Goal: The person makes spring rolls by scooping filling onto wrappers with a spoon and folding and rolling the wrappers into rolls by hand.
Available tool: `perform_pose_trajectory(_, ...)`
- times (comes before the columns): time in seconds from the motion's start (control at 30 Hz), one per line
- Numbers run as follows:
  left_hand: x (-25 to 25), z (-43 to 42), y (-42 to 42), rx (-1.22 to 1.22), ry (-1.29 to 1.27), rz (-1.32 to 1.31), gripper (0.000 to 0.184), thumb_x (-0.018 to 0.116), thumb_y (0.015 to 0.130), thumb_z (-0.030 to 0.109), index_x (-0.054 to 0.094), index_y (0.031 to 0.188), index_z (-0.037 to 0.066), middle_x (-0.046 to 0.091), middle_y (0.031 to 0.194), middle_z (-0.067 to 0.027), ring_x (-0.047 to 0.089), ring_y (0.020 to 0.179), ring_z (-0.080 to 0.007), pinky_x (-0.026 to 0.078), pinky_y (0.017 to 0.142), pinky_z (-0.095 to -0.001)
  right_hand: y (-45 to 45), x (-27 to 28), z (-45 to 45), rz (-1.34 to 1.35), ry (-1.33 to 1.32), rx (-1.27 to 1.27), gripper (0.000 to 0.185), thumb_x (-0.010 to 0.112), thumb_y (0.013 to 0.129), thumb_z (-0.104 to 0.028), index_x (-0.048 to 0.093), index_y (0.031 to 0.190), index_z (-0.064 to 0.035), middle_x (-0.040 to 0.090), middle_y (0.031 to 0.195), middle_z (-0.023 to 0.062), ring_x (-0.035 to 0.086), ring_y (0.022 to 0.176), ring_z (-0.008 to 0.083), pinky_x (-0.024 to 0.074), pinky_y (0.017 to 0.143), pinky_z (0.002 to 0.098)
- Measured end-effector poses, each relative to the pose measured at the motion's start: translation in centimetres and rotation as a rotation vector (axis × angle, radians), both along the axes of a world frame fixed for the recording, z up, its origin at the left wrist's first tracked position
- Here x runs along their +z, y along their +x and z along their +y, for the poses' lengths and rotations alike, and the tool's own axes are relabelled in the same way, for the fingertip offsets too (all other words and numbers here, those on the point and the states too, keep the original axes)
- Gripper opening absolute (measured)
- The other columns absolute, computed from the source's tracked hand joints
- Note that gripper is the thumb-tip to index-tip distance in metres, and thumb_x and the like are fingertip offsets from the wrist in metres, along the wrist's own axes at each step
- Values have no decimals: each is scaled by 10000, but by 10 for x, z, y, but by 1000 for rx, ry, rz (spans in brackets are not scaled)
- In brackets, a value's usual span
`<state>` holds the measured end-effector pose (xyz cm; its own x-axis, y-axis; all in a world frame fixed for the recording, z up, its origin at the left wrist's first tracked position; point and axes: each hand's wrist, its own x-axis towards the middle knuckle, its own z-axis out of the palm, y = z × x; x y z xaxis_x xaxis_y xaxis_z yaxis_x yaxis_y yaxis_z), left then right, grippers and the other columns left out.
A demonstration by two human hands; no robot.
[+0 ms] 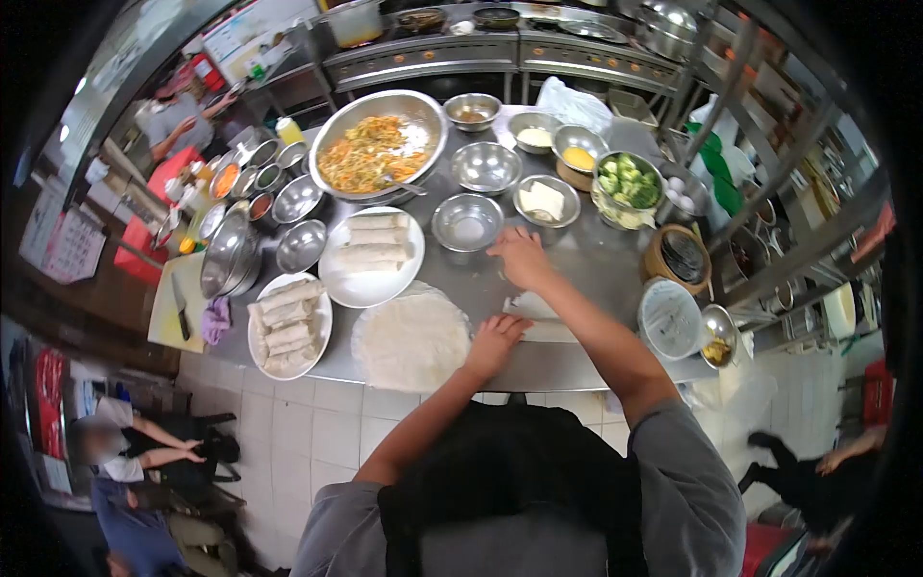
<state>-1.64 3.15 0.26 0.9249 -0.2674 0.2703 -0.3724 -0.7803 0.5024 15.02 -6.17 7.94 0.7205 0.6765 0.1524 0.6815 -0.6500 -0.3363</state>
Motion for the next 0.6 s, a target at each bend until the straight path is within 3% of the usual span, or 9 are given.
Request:
perform_pose_trajectory(0.17, -8, -6, -13, 87, -21, 69, 474, 577, 887, 82, 579, 1347, 197, 518, 1319, -116, 533, 1127, -345, 451, 1002, -428, 63, -58, 87, -66, -254, -145, 242, 616, 822, -133, 783, 991, -175, 573, 1281, 102, 461, 1285, 289, 387, 998, 528)
perform_pose_trajectory(0.27, -13, -4, -8, 67, 42, 102, 586, 535, 844, 15, 544, 1399, 203, 498, 1318, -133, 522, 1156, -348, 460, 1021, -436, 80, -61, 104, -104, -428, -112, 238, 619, 829, -175, 790, 993, -201, 575, 1300, 109, 515, 1240, 289, 438, 981, 475)
perform_pose_trajectory(0.37, -13, -2, -7, 64, 39, 59, 533, 595, 862, 65, 561, 1373, 213, 519, 1307, -121, 535, 1170, -351, 449, 1042, -430, 90, -57, 109, 23, -283, -179, 222, 609, 874, -215, 786, 974, -126, 631, 1234, 93, 585, 1153, 260, 466, 883, 438)
perform_pose_trajectory(0.4, -12, -1, -7, 64, 26, 77, 535, 597, 864, 67, 558, 1376, 218, 520, 1305, -123, 535, 1174, -352, 451, 1041, -431, 102, -49, 100, 6, -277, 73, 253, 572, 909, -191, 777, 1042, -127, 683, 989, 53, 637, 918, 189, 488, 776, 365)
perform_pose_trajectory(0.5, -11, -1, -1, 40, 1, 106, 534, 601, 870, 77, 554, 1380, 228, 524, 1301, -129, 540, 1174, -355, 460, 1030, -434, 106, -37, 66, 1031, 562, -228, 241, 606, 816, -51, 785, 976, -80, 656, 839, -2, 573, 817, 112, 496, 714, 274)
perform_pose_trajectory(0.53, -13, 1, -3, 36, 12, 114, 528, 601, 873, 81, 556, 1378, 229, 526, 1299, -132, 544, 1169, -357, 465, 1021, -437, 95, -30, 50, 1240, 616, -246, 309, 548, 800, 31, 784, 979, -59, 634, 842, -26, 525, 771, 94, 472, 668, 254)
perform_pose_trajectory(0.6, -13, -2, -8, 31, 10, 119, 517, 604, 876, 88, 563, 1372, 228, 531, 1293, -139, 551, 1155, -360, 474, 1004, -443, 72, -31, 4, 1315, 582, 17, 346, 547, 809, 51, 770, 1050, -54, 640, 859, -20, 532, 763, 93, 467, 653, 255)
